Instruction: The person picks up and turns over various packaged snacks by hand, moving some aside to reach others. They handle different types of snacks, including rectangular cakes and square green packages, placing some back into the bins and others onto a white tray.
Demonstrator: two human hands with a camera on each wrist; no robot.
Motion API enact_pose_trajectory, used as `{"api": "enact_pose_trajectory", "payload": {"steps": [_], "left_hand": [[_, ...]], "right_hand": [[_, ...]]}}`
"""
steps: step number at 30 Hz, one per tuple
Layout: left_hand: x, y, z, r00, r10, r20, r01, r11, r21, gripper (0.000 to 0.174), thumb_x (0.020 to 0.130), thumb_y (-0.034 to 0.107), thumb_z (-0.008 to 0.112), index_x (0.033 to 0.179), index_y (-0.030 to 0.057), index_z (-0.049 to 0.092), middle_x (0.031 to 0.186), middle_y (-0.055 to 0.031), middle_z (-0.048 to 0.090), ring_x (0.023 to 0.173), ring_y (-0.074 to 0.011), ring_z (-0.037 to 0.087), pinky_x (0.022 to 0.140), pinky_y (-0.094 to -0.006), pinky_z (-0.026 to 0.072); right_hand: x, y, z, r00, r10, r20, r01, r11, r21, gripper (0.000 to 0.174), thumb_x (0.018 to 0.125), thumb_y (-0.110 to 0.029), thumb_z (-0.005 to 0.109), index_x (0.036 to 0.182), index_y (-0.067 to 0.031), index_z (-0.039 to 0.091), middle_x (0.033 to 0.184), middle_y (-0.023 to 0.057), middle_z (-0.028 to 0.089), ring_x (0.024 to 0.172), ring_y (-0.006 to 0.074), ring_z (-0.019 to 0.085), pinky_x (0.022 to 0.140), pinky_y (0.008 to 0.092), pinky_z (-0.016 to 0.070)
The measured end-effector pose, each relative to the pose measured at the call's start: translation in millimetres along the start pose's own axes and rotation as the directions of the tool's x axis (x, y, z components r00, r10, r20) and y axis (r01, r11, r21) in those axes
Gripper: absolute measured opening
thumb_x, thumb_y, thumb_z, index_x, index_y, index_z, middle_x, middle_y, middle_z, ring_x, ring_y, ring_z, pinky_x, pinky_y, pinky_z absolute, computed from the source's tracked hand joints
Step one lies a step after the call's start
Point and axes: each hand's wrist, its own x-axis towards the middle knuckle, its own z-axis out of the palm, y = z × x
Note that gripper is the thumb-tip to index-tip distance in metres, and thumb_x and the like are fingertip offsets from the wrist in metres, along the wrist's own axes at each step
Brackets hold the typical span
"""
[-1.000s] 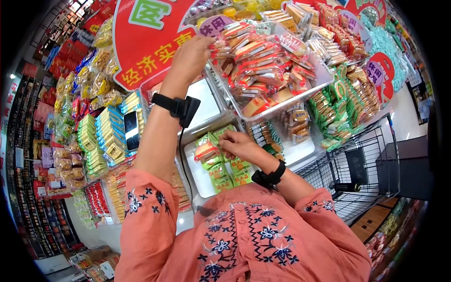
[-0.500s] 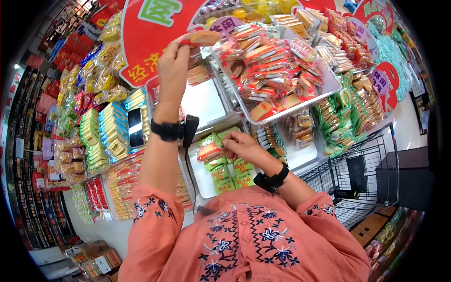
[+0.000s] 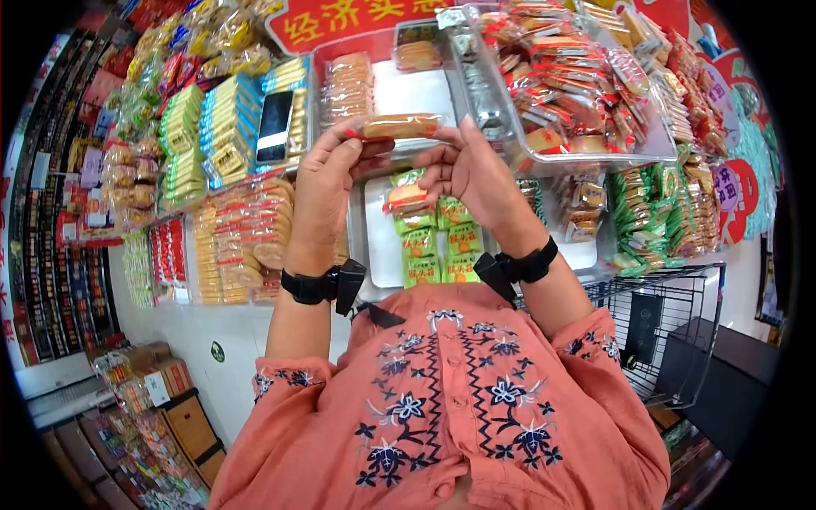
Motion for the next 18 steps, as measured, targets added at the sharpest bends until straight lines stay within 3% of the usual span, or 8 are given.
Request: {"api": "enact_pose_trajectory", "payload": {"steps": [4, 5, 8, 12, 15, 18], "left_hand": [[-17, -6, -3, 1.0, 0.007, -0.01, -0.006, 0.998, 0.06, 0.032, 0.102, 0.009, 0.047, 0.131, -0.0024, 0.057, 0.124, -0.0157, 0.067, 0.11, -0.0247, 0.068, 0.095, -0.0378, 0.0553], [-20, -4, -4, 1.0, -0.02, -0.015, 0.021, 0.996, 0.083, 0.034, 0.101, 0.006, 0.046, 0.132, -0.0025, 0.057, 0.129, -0.0144, 0.064, 0.114, -0.022, 0.065, 0.097, -0.0356, 0.0539], [-27, -6, -6, 0.998, -0.028, -0.057, 0.033, 0.996, 0.081, 0.031, 0.1, 0.003, 0.047, 0.126, 0.0, 0.063, 0.123, -0.0075, 0.066, 0.112, -0.014, 0.062, 0.096, -0.0272, 0.0501], [-29, -6, 4, 0.998, -0.001, -0.065, 0.005, 0.998, 0.061, 0.039, 0.099, 0.003, 0.045, 0.138, 0.0013, 0.053, 0.129, -0.0087, 0.064, 0.113, -0.0128, 0.061, 0.095, -0.0255, 0.0491], [-28, -6, 2, 0.995, -0.053, -0.085, 0.057, 0.997, 0.052, 0.04, 0.1, 0.004, 0.044, 0.139, 0.0014, 0.049, 0.13, -0.0097, 0.063, 0.114, -0.0145, 0.062, 0.096, -0.0277, 0.05], [-29, -11, -3, 0.996, -0.072, -0.061, 0.072, 0.997, -0.001, 0.037, 0.102, 0.006, 0.042, 0.138, -0.0019, 0.048, 0.128, -0.0131, 0.063, 0.114, -0.0187, 0.064, 0.095, -0.0354, 0.0543]], "right_hand": [[2, 7, -1, 0.998, 0.008, 0.06, -0.006, 1.0, -0.027, 0.048, 0.106, -0.039, 0.044, 0.131, 0.0025, 0.049, 0.103, 0.0164, 0.065, 0.083, 0.0219, 0.069, 0.068, 0.0348, 0.0591], [0, 7, 1, 0.998, -0.018, 0.062, 0.021, 0.999, -0.038, 0.046, 0.105, -0.035, 0.046, 0.132, 0.0031, 0.049, 0.104, 0.0167, 0.065, 0.083, 0.0219, 0.069, 0.069, 0.0344, 0.0592], [-8, 3, 5, 0.997, -0.032, 0.069, 0.039, 0.995, -0.091, 0.046, 0.1, -0.021, 0.053, 0.138, 0.0052, 0.045, 0.112, 0.0174, 0.064, 0.088, 0.0212, 0.07, 0.073, 0.0322, 0.0596], [-16, 0, 8, 0.998, -0.039, 0.05, 0.049, 0.973, -0.227, 0.047, 0.099, -0.015, 0.054, 0.138, 0.0062, 0.043, 0.113, 0.0167, 0.063, 0.093, 0.0212, 0.07, 0.075, 0.031, 0.0597], [-18, 3, 8, 0.997, -0.07, 0.029, 0.076, 0.958, -0.277, 0.046, 0.098, -0.013, 0.055, 0.138, 0.0063, 0.043, 0.112, 0.0162, 0.062, 0.095, 0.0215, 0.07, 0.076, 0.0305, 0.0599], [-16, 7, 5, 0.995, -0.1, 0.02, 0.102, 0.953, -0.286, 0.045, 0.097, -0.012, 0.055, 0.137, 0.0061, 0.044, 0.113, 0.0163, 0.062, 0.095, 0.0219, 0.07, 0.076, 0.0303, 0.0602]]}}
